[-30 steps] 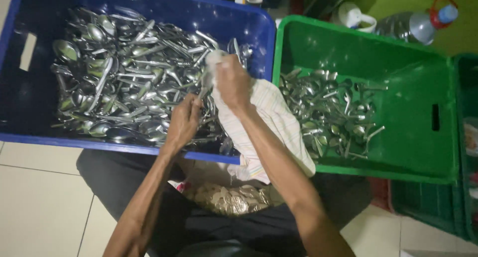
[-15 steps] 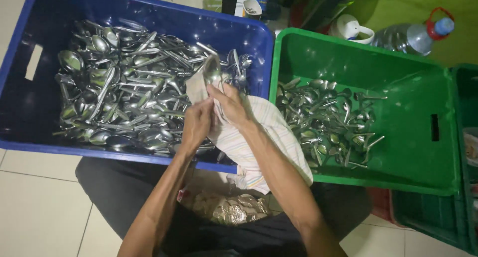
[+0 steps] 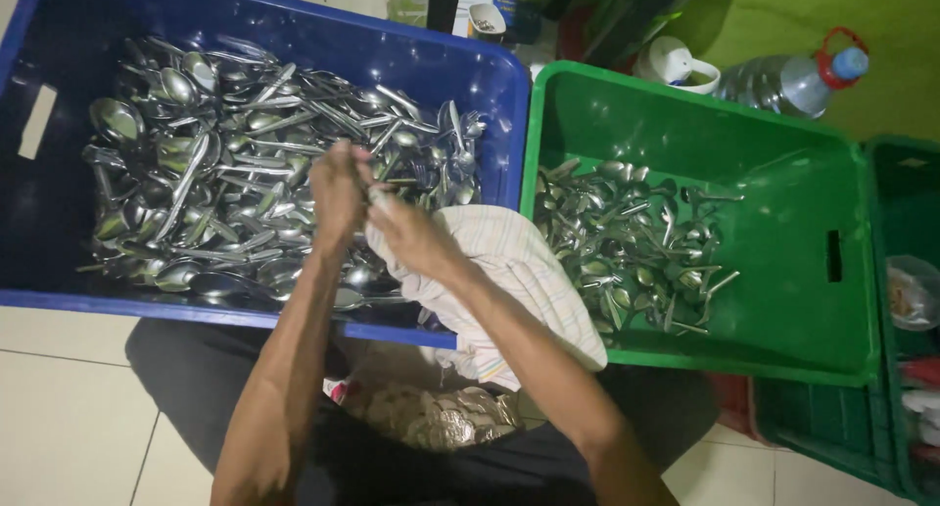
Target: Wiping metal spoons individually with a cloth and transferring them from a blue bin to a green bin.
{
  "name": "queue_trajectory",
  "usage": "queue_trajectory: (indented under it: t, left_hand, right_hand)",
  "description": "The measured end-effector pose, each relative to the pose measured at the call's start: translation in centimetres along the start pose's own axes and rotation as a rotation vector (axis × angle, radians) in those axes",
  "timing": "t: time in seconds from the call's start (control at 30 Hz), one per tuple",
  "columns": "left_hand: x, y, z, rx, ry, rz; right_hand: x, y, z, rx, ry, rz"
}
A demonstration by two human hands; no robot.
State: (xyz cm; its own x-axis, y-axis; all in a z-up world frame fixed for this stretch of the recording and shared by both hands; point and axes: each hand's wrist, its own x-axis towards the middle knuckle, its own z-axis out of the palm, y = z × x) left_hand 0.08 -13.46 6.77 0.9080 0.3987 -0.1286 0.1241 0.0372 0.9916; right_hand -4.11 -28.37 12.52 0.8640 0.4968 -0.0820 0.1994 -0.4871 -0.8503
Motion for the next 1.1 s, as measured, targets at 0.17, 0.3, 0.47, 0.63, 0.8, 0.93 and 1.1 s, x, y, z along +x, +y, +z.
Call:
queue_trajectory:
  t: [0.17, 0.3, 0.47, 0.63, 0.8, 0.93, 1.1]
  left_hand:
    - [0.3, -1.0, 0.0, 0.066, 0.044, -0.094]
    - [0.9, -2.6, -0.3, -0.193, -0.079, -0.176]
    - [-1.0, 0.5, -0.1, 0.0, -0.106, -0.023]
    - [-0.9, 1.4, -0.4, 0.091, -0.188, 0.025]
    - [3.1, -3.6, -2.7, 0.084, 0.058, 0.05]
    - [4.1, -4.0, -4.0, -0.024, 0.127, 0.028]
    - [2.0, -0.6, -4.5, -0.254, 0.151, -0.122]
  right_hand:
    - [3.0, 6.5, 5.4, -0.867, 0.292, -0.405]
    - [3.5, 9.1, 6.9, -0.661, 0.151, -0.459]
    - [-0.1, -3.0, 0.2, 0.163, 0.115, 0.049]
    - [3.1, 4.8, 2.1, 0.37, 0.016, 0.12]
    - [3.1, 8.0, 3.4, 0.519, -0.102, 0.184]
    - [2.0, 6.8, 2.4, 0.589, -0.153, 0.183]
    - [1.1, 4.7, 0.5, 0.53, -0.213, 0.114]
